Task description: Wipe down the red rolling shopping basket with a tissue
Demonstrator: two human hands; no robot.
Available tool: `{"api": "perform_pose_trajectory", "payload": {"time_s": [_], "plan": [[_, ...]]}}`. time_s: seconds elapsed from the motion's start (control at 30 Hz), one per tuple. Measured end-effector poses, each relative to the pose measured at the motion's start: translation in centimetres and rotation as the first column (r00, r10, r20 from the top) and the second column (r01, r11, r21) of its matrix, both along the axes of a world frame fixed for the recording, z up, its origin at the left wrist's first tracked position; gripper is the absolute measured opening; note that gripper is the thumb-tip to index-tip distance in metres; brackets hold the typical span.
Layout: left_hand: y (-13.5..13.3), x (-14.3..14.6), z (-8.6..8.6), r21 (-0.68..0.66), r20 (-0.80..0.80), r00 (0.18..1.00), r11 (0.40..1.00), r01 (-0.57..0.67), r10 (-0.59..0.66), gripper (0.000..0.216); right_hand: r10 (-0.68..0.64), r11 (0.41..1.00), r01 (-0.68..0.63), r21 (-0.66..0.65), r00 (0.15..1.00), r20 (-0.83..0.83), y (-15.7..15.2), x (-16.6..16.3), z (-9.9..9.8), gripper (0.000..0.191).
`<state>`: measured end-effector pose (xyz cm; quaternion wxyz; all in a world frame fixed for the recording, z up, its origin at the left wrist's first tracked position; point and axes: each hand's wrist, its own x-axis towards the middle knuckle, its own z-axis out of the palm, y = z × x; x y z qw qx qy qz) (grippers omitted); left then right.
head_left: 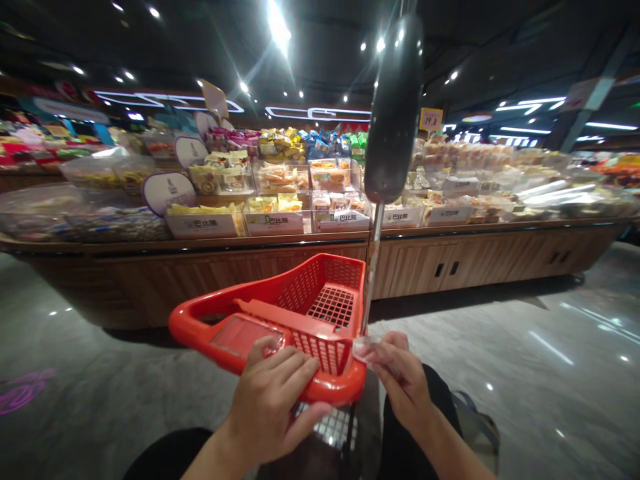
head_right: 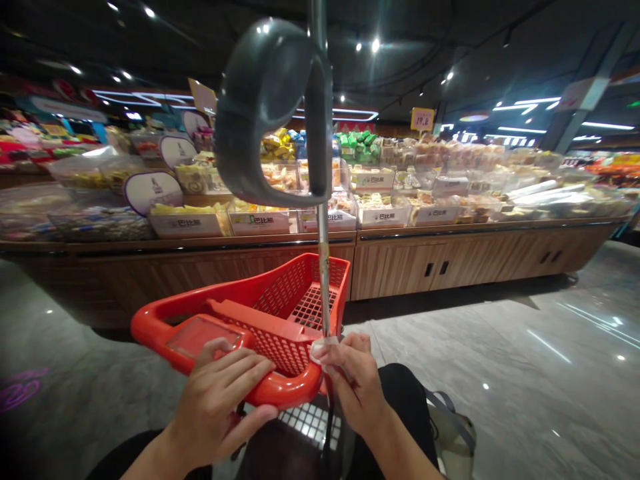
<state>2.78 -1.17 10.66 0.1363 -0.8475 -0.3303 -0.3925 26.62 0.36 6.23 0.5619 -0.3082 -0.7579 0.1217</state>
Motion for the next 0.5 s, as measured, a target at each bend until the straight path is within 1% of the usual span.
{"api": "perform_pose_trajectory", "payload": {"time_s": [0.07,0.23,0.4,0.5], "plan": [[0.4,-0.4,0.0,-0.007,0.003,1.000,1.000,0.012,-0.012,0.030,0.000,1.000,0.000,0.002,1.000,0.010,-0.2,-0.2,0.2,0.017],[1.4,-1.6,-0.2,-0.010,-0.010,0.999,0.999,0.049,-0.049,0.035,-0.074,0.997,0.073,0.022,0.997,0.036,-0.1,-0.8,0.9,0.019],[1.8,-2.6,-0.1,-0.019,-0.110,0.993,0.999,0.051,-0.053,0.038,0.028,0.999,-0.029,0.040,0.999,0.040,-0.7,-1.4,1.0,0.018],[2.1,-2.9,0.2,-0.007,-0.138,0.988,0.998,0.067,-0.067,0.039,-0.016,0.998,0.014,0.053,0.999,0.037,-0.6,-1.5,0.8,0.019]]}}
